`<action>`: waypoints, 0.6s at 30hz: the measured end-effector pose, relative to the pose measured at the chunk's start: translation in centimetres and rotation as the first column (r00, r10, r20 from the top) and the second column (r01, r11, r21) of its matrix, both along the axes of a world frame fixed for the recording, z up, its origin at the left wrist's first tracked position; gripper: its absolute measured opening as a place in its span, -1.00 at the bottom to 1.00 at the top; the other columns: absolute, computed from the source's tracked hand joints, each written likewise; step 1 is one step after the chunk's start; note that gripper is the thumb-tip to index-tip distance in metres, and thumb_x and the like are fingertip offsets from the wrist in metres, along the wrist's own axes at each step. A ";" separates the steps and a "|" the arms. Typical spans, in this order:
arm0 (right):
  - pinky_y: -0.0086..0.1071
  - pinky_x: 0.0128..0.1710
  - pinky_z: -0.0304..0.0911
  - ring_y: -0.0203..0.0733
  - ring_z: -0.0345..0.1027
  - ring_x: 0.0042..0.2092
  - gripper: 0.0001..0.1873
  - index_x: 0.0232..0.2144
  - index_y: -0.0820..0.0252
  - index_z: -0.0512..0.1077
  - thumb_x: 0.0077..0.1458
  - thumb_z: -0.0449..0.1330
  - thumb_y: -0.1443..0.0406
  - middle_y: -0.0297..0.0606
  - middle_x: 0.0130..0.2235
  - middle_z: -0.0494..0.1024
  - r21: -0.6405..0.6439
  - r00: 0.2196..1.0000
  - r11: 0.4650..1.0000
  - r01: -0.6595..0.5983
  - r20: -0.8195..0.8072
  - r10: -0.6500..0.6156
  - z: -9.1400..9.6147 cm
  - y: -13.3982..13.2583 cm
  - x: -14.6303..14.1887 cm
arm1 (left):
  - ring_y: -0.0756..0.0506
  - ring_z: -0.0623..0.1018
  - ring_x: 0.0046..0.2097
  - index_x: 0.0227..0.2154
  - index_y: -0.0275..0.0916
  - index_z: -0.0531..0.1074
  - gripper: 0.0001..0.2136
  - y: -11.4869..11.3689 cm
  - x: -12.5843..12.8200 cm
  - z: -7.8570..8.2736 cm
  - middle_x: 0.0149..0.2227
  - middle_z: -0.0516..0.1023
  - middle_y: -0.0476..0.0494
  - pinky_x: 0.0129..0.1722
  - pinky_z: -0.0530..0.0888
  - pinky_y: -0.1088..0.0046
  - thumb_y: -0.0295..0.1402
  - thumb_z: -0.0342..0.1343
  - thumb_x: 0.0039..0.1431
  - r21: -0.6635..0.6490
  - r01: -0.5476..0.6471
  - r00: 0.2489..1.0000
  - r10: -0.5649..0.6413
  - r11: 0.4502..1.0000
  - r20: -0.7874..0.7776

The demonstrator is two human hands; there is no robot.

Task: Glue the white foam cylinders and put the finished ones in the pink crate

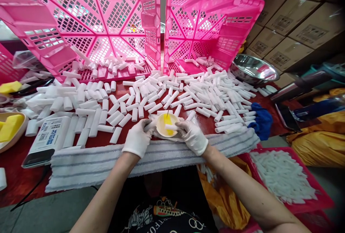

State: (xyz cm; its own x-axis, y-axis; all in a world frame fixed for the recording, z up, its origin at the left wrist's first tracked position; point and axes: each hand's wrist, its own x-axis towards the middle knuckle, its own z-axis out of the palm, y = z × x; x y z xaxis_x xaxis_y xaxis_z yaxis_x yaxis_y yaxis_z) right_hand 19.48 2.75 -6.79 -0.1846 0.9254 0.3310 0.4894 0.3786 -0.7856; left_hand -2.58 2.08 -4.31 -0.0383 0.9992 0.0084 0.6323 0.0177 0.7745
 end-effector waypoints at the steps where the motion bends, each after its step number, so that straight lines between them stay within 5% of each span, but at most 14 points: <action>1: -0.23 0.03 0.28 -0.11 0.39 -0.04 -0.65 -0.16 0.17 0.45 0.08 0.13 0.11 -0.17 -0.09 0.50 -0.006 1.000 1.000 0.017 0.013 -0.017 0.0 -0.1 0.1 | -0.13 0.53 -0.14 -0.10 -0.20 0.38 -0.66 -0.1 0.2 0.0 -0.16 0.55 -0.13 -0.10 0.43 0.36 -0.19 0.06 0.08 -0.002 -0.003 1.000 0.003 1.000 0.003; 4: -0.19 0.12 0.20 -0.07 0.35 0.02 -0.55 -0.06 0.20 0.41 0.03 0.18 0.09 -0.12 -0.05 0.49 -0.076 0.998 0.996 0.046 0.043 -0.042 0.0 -0.5 0.2 | -0.14 0.53 -0.13 -0.10 -0.19 0.37 -0.67 -0.2 0.8 0.0 -0.16 0.55 -0.14 -0.10 0.42 0.35 -0.18 0.05 0.09 0.001 0.005 1.000 -0.005 1.000 -0.001; 8: -0.27 0.05 0.29 -0.15 0.42 -0.07 -0.69 -0.17 0.15 0.47 0.08 0.14 0.14 -0.20 -0.12 0.53 -0.200 0.996 0.979 0.050 -0.064 -0.064 -0.1 -0.8 -0.1 | -0.13 0.54 -0.14 -0.12 -0.19 0.37 -0.68 -0.2 1.1 0.1 -0.18 0.55 -0.14 -0.11 0.42 0.36 -0.17 0.05 0.09 0.001 -0.005 1.000 0.005 1.000 0.019; 12: -0.35 -0.06 0.37 -0.19 0.44 -0.10 -0.73 -0.16 0.16 0.47 0.06 0.16 0.23 -0.26 -0.14 0.54 -0.214 0.980 0.977 0.008 -0.194 -0.051 0.5 -0.9 -0.8 | -0.13 0.53 -0.14 -0.12 -0.20 0.37 -0.67 -0.2 1.0 0.1 -0.16 0.55 -0.15 -0.10 0.42 0.37 -0.17 0.06 0.08 -0.002 0.001 0.999 -0.001 1.000 0.045; 18: -0.60 -0.26 0.37 -0.41 0.44 -0.24 -0.81 -0.30 0.29 0.47 0.03 0.15 0.31 -0.32 -0.27 0.55 -0.227 0.982 0.973 0.046 -0.170 -0.086 2.0 -1.1 -1.1 | -0.11 0.52 -0.14 -0.14 -0.22 0.37 -0.68 -0.2 0.9 0.1 -0.16 0.54 -0.15 -0.08 0.42 0.36 -0.19 0.07 0.06 -0.015 0.022 0.995 -0.020 1.000 0.095</action>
State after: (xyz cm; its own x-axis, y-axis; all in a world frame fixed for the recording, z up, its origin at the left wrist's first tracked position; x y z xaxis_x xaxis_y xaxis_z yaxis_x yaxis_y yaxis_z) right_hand 18.38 1.64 -4.74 -0.0780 0.9873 0.1387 0.3528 0.1575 -0.9223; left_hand -1.70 1.88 -4.18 -0.0171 0.9998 -0.0101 0.5567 0.0180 0.8305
